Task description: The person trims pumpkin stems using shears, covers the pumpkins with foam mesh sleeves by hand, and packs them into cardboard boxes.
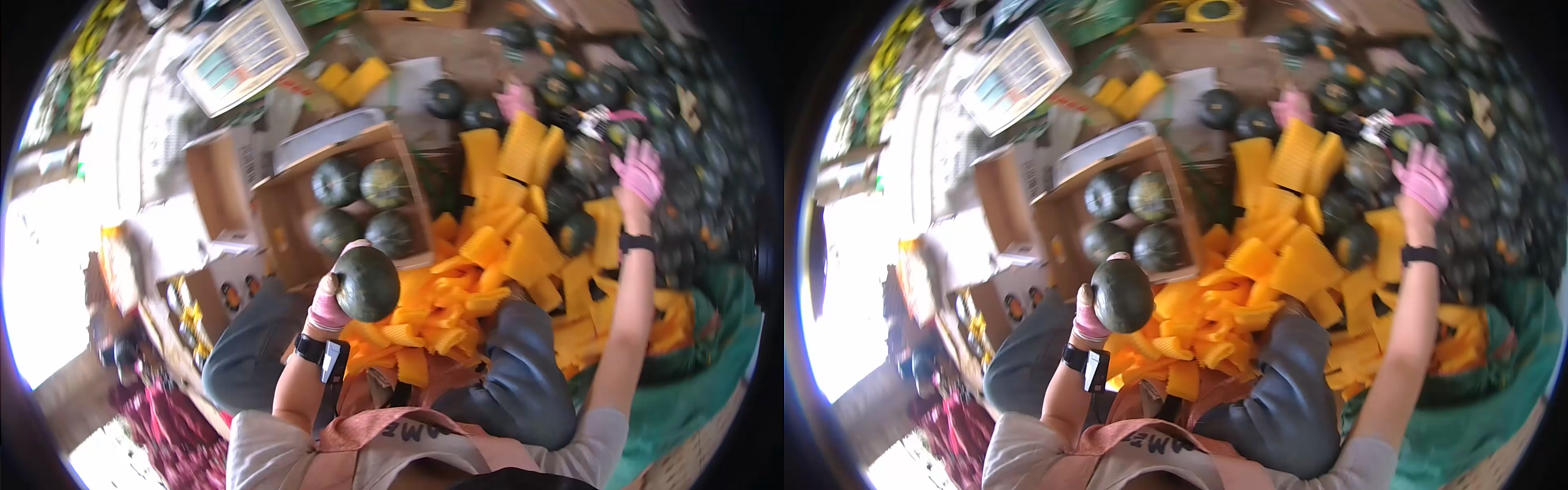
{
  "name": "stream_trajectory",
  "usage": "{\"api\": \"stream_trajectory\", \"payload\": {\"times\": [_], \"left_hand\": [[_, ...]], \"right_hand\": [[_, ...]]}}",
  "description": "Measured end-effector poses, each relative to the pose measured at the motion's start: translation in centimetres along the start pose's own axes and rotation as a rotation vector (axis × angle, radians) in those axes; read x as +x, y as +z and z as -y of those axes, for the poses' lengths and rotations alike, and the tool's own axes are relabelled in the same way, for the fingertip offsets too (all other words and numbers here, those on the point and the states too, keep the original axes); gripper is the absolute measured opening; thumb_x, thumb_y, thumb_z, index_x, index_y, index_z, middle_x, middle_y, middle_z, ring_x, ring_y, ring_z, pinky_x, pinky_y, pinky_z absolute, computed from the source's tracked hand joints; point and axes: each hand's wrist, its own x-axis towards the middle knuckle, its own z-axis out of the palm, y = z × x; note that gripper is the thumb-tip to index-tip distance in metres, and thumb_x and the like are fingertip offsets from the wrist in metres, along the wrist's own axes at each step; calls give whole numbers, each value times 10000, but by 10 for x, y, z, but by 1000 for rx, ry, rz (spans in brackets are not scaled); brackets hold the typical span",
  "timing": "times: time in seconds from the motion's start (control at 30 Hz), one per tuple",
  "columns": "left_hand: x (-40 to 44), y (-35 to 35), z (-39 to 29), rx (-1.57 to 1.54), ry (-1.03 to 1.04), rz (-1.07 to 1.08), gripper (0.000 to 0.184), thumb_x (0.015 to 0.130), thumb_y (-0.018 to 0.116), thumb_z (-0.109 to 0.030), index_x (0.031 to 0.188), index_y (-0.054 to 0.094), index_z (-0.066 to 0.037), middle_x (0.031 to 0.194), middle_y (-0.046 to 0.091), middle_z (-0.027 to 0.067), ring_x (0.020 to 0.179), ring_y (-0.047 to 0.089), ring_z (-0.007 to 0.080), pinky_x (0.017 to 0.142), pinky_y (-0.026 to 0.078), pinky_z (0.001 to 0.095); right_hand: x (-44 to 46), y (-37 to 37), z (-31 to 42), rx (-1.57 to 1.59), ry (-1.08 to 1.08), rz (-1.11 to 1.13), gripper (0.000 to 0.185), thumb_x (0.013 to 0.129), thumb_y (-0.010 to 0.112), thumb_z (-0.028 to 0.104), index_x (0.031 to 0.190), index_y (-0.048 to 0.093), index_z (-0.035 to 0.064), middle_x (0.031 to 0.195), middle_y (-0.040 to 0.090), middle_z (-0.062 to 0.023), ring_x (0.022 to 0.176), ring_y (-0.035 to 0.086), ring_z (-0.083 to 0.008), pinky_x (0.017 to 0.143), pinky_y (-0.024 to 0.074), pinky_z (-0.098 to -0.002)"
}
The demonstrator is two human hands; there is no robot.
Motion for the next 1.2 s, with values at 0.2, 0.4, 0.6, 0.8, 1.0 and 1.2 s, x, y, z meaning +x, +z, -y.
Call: {"api": "stream_trajectory", "payload": {"times": [0.2, 0.4, 0.6, 0.8, 1.0, 1.2], "left_hand": [[-10, -40, -54, -192, 378, -506, 508, 866, 595, -213, 1303, 376, -73, 1263, 481, 148, 1167, 485, 324, 936, 455, 503], [71, -65, -92, 368, 668, -842, 593, 748, 727, -39, 1243, 401, -57, 1120, 537, 116, 980, 573, 216, 820, 522, 333], [67, -122, -88, 2051, 452, -805, 515, 797, 687, -83, 1258, 457, -60, 1157, 536, 144, 1035, 548, 253, 896, 464, 330], [59, -127, -95, 1491, 586, -956, 576, 846, 604, -177, 1338, 367, 6, 1308, 451, 177, 1193, 430, 308, 1029, 323, 394], [59, -9, -78, 2034, 740, -859, 647, 718, 667, -93, 1306, 405, -34, 1268, 455, 191, 1203, 371, 388, 1035, 288, 469], [55, -5, -48, 1782, 932, -760, 566, 754, 681, -93, 1274, 460, -75, 1281, 434, 179, 1165, 426, 375, 985, 367, 436]], "right_hand": [[67, 13, 11, -276, -100, 358, 697, 808, 590, 365, 1410, 286, 187, 1475, 270, -41, 1357, 248, -234, 1057, 240, -476], [87, -14, 30, -233, -106, 500, 898, 627, 778, 284, 1377, 299, 165, 1397, 361, -85, 1355, 243, -241, 1076, 184, -490], [87, 39, 14, -75, -242, 169, 491, 681, 677, 234, 1126, 544, 74, 1099, 530, -90, 1093, 452, -256, 991, 291, -478], [33, 18, -9, 190, 115, -144, 242, 627, 656, 149, 865, 626, 119, 998, 588, -24, 1035, 504, -211, 911, 383, -375], [-41, 47, -37, 1169, 476, 119, 193, 711, 583, 21, 899, 623, 42, 892, 626, -55, 754, 586, -209, 705, 475, -325], [-101, -17, 13, 2062, 813, 307, 227, 792, 551, -50, 992, 509, 48, 810, 501, -37, 573, 496, -135, 521, 412, -269]]}}
